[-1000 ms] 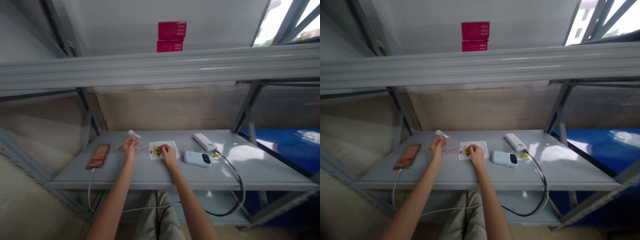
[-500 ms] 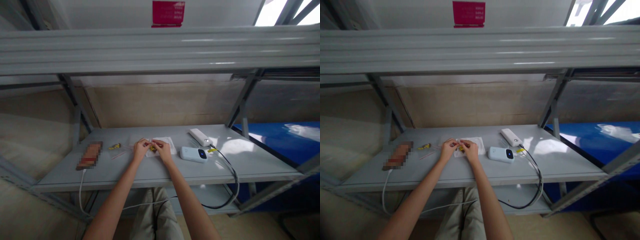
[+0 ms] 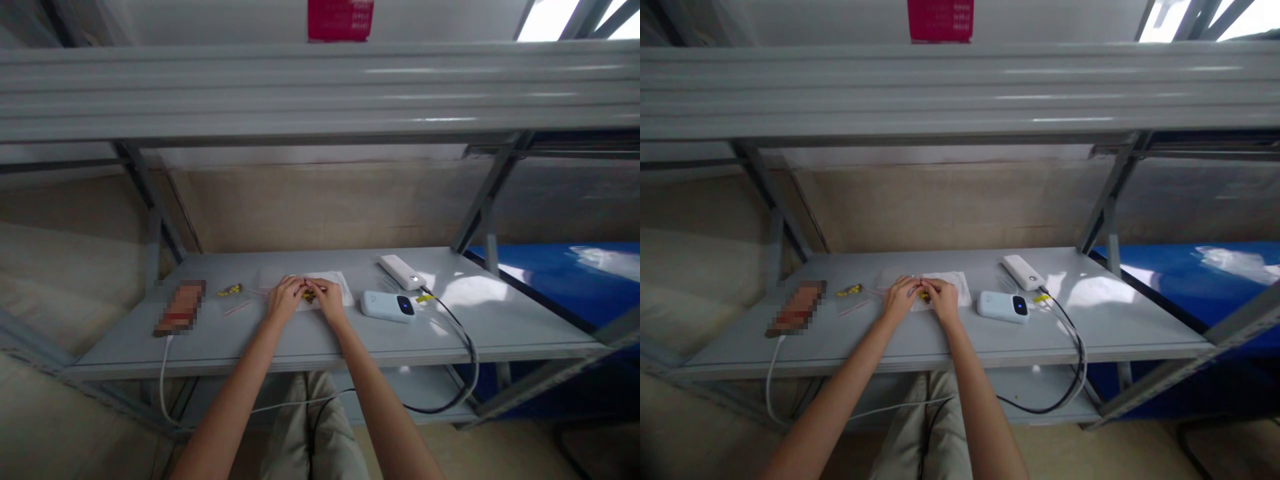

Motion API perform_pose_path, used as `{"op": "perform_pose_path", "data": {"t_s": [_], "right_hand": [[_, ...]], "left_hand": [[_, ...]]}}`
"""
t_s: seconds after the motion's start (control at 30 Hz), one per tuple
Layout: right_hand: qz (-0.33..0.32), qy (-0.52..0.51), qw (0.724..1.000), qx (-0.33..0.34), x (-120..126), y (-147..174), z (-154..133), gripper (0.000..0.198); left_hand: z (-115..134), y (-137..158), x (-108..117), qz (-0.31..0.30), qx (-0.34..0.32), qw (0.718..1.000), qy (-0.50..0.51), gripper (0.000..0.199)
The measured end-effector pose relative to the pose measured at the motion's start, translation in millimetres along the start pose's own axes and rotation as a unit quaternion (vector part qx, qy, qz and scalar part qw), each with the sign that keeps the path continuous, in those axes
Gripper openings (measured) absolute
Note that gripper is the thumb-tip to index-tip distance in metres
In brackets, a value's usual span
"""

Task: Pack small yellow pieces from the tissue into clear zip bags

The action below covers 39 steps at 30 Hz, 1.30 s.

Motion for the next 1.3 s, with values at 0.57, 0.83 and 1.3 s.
{"op": "perform_pose_path", "data": {"t_s": [0.57,0.83,1.3], "right_hand": [[-0.022,-0.035,0.999,-0.023,-8,-1,11,0.026],[0.0,-0.067,0.997,-0.036,-2,-2,14,0.025],[0.055,0.058,0.994,-0.075,11,1,14,0.017]], "left_hand": [[-9,4,-12,-0.048,0.031,0.998,0.013,0.015],[-12,5,-13,-0.047,0.032,0.998,0.016,0.021],[-10,6,15,0.083,0.053,0.992,-0.075,0.014]]}}
Point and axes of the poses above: each hand's wrist, its own y-axis away from the middle knuckle, its own x-axis out of the back of the hand, z = x × y, the point moved 10 cm from there along -y, towards the middle knuckle, and after that the axes turned 12 degrees about y, right-handed, at the moved point
